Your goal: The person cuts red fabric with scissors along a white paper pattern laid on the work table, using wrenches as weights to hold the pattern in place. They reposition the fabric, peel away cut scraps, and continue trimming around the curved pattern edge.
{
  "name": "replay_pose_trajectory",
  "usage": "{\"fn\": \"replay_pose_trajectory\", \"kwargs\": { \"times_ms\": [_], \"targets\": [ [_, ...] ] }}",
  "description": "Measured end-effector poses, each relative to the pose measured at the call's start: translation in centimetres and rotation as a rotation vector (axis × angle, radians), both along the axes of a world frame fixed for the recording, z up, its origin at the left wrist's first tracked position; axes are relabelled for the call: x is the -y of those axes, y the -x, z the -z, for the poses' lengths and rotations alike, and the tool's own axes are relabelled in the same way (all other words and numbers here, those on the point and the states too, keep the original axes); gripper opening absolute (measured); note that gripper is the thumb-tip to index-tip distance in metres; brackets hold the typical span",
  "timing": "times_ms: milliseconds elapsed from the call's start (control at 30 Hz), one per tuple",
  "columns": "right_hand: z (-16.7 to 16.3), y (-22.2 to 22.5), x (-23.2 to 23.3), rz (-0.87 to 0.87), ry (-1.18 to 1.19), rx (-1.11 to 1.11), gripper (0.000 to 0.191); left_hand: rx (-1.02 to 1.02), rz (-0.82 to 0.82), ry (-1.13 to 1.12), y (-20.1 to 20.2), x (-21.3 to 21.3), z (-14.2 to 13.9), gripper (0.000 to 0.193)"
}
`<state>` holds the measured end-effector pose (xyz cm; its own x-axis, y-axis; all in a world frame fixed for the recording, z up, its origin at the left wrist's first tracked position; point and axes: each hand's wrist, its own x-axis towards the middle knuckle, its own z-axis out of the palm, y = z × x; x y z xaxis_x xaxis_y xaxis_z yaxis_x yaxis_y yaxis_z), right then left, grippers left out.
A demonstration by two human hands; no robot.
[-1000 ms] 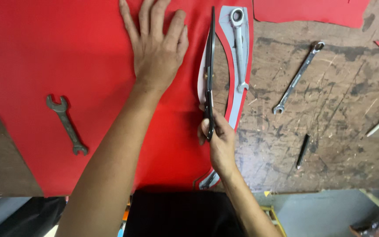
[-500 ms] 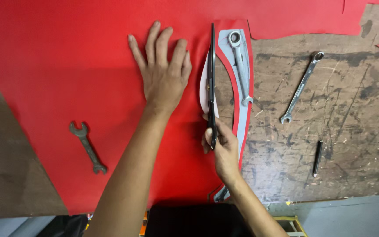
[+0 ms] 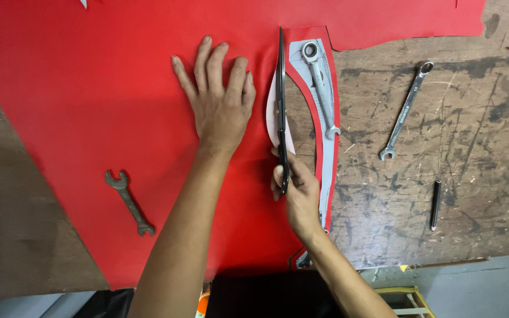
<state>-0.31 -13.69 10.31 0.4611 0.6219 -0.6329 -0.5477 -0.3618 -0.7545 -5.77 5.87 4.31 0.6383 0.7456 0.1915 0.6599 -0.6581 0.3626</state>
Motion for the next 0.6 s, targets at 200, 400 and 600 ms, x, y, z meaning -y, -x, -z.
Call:
{"fn": "replay_pose_trajectory", "kwargs": {
  "times_ms": [200, 400, 600],
  "targets": [
    [0.6, 1.7, 5.4, -0.06, 0.001, -0.052, 0.051, 0.004, 0.005, -0.003, -0.2, 0.0, -0.3, 0.017],
    [0.8, 0.8, 15.9, -0.147, 0.261, -0.194, 0.051, -0.014, 0.005, -0.003, 0.1, 0.1, -0.4, 0.023],
    [0.0, -13.2, 17.2, -0.442, 0.249, 0.354, 0.043, 0.033, 0.035, 0.026, -1.1, 1.0, -2.5, 0.04]
  ]
}}
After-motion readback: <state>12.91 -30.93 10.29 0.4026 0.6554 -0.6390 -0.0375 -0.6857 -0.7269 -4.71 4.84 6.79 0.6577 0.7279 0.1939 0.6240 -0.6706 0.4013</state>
